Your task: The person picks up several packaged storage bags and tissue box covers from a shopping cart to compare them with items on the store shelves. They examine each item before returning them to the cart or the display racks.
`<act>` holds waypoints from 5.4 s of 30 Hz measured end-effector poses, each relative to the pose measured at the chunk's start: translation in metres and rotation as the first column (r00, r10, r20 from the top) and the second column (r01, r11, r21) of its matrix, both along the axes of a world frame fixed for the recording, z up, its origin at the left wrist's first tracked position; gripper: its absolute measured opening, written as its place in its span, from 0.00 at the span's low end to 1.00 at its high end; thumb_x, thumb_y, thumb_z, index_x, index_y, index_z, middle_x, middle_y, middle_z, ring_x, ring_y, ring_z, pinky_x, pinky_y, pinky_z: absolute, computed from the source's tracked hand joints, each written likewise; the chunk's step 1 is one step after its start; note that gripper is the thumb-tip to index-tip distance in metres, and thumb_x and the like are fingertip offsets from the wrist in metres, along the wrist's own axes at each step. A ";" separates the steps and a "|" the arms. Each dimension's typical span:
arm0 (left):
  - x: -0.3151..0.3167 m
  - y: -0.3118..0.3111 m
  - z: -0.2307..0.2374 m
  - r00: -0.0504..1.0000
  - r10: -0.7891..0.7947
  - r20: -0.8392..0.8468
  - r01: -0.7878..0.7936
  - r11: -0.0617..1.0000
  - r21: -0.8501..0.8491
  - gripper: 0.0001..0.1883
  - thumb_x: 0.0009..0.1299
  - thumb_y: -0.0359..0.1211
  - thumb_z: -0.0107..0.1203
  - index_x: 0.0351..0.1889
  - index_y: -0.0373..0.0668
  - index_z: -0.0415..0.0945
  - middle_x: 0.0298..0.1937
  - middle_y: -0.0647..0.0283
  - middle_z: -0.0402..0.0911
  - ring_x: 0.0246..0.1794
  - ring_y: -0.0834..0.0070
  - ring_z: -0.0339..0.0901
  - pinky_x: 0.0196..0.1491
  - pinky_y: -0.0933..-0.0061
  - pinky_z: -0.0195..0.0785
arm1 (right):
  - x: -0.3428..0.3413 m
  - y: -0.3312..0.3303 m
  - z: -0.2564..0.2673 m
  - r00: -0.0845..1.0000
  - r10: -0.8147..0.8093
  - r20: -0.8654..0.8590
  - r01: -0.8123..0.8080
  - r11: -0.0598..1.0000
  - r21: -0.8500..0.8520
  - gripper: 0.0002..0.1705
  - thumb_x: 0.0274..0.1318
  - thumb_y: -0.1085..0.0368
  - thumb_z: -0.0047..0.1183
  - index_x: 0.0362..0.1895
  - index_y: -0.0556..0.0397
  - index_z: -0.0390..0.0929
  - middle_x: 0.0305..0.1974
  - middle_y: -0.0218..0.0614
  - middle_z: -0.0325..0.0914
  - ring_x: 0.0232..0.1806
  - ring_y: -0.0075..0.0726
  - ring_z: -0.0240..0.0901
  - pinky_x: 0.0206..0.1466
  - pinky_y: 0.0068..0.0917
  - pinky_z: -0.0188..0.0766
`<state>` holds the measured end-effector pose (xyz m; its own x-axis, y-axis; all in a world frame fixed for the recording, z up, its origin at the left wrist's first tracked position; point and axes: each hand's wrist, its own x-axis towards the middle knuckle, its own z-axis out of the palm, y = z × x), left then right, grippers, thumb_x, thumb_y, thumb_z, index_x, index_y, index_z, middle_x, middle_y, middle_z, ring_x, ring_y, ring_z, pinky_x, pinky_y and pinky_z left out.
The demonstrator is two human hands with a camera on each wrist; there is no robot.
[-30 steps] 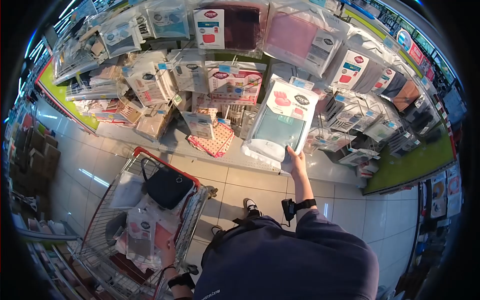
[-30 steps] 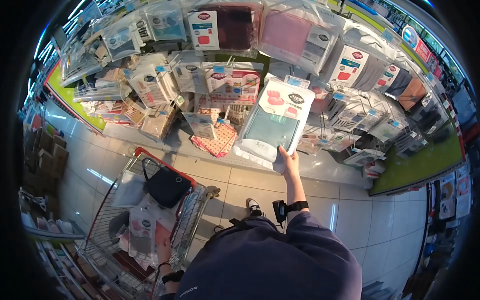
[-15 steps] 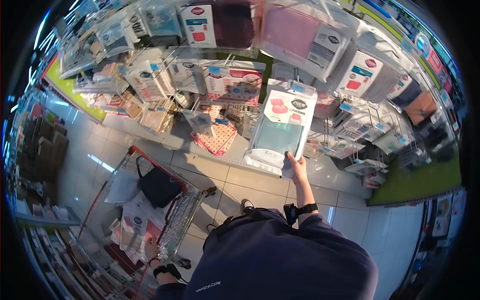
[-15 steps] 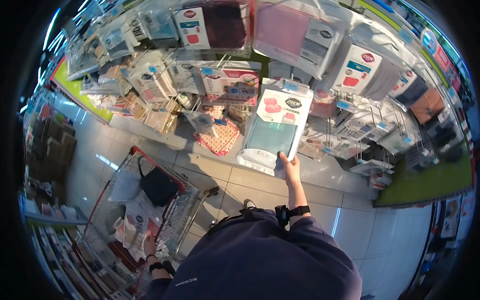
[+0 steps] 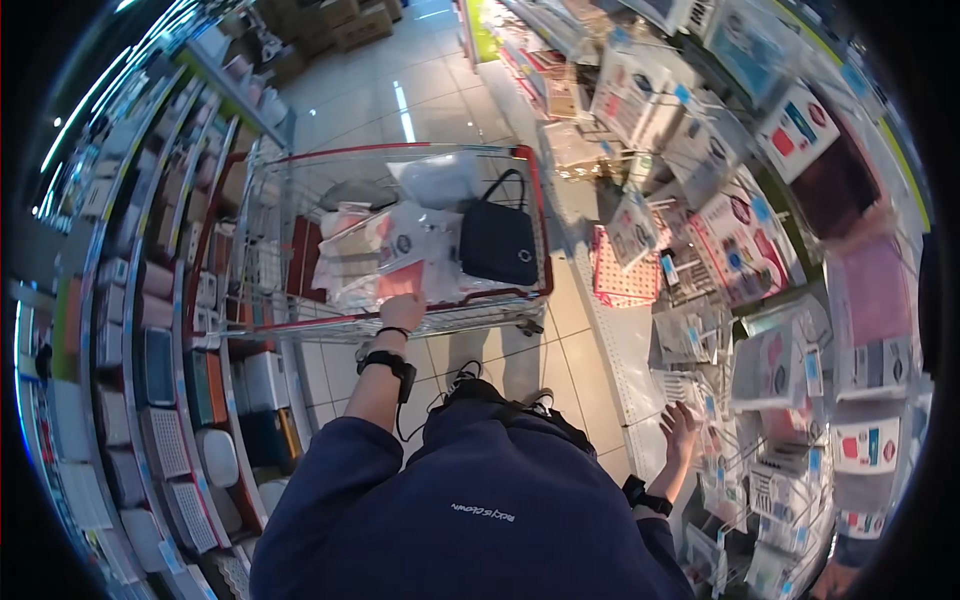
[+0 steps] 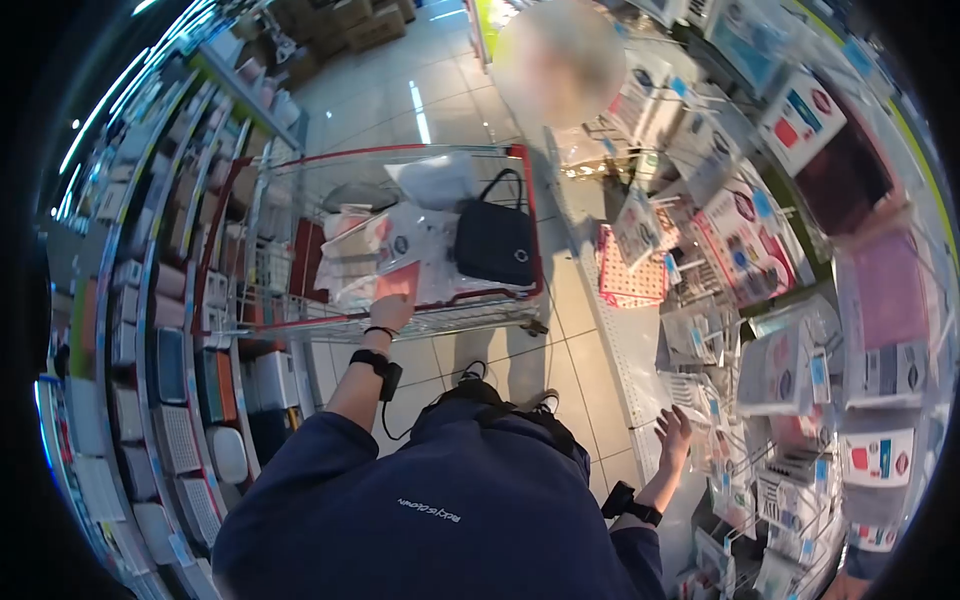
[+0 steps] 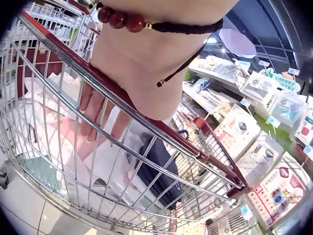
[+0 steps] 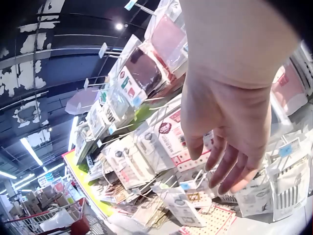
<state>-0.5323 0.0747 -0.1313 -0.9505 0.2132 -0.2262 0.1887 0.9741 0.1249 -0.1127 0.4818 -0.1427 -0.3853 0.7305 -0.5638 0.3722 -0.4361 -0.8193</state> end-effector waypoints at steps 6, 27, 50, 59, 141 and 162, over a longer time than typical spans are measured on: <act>0.011 -0.003 0.004 0.975 -0.207 0.082 0.206 0.978 0.026 0.25 0.63 0.48 0.31 0.31 0.43 0.77 0.32 0.50 0.77 0.32 0.54 0.75 0.39 0.57 0.65 | -0.086 -0.047 0.023 0.944 0.325 -0.057 -0.324 0.946 0.033 0.20 0.56 0.62 0.41 0.52 0.55 0.62 0.41 0.41 0.72 0.39 0.32 0.72 0.36 0.22 0.68; -0.255 -0.136 -0.102 0.910 -0.383 -0.160 0.415 0.847 0.332 0.24 0.52 0.38 0.52 0.49 0.46 0.67 0.48 0.55 0.70 0.50 0.60 0.66 0.51 0.64 0.60 | -0.165 -0.171 0.037 0.885 0.356 0.299 -0.405 0.906 0.122 0.19 0.51 0.64 0.46 0.49 0.55 0.66 0.36 0.39 0.75 0.34 0.27 0.72 0.36 0.22 0.68; -0.216 -0.139 -0.120 0.718 -0.274 0.640 0.029 0.931 0.365 0.26 0.41 0.39 0.63 0.35 0.29 0.73 0.32 0.51 0.78 0.33 0.62 0.76 0.35 0.69 0.67 | -0.177 -0.220 0.081 0.891 0.250 0.379 -0.351 0.909 0.226 0.20 0.47 0.60 0.50 0.46 0.52 0.69 0.35 0.42 0.75 0.37 0.38 0.72 0.41 0.30 0.68; -0.137 -0.065 0.083 0.865 -0.502 0.012 0.408 0.716 0.566 0.22 0.42 0.34 0.61 0.37 0.36 0.73 0.31 0.54 0.77 0.33 0.64 0.73 0.39 0.68 0.63 | -0.201 -0.188 0.103 0.860 0.429 0.277 -0.508 0.777 0.373 0.20 0.48 0.59 0.49 0.46 0.53 0.68 0.36 0.44 0.75 0.38 0.42 0.73 0.42 0.31 0.68; 0.100 0.157 0.012 0.881 -0.467 0.075 0.420 0.845 0.331 0.11 0.53 0.37 0.55 0.32 0.44 0.73 0.25 0.62 0.76 0.28 0.65 0.74 0.31 0.66 0.65 | 0.061 0.062 0.047 0.818 -0.441 -0.369 0.548 0.792 0.268 0.11 0.44 0.69 0.55 0.36 0.57 0.74 0.29 0.27 0.75 0.29 0.17 0.67 0.34 0.16 0.63; 0.101 0.155 0.008 0.887 -0.459 0.042 0.419 0.843 0.338 0.13 0.51 0.39 0.57 0.32 0.45 0.73 0.24 0.63 0.76 0.27 0.65 0.74 0.31 0.68 0.65 | 0.070 0.094 0.056 0.813 -0.466 -0.350 0.574 0.745 0.341 0.10 0.44 0.68 0.56 0.34 0.57 0.74 0.26 0.26 0.74 0.25 0.16 0.65 0.29 0.15 0.61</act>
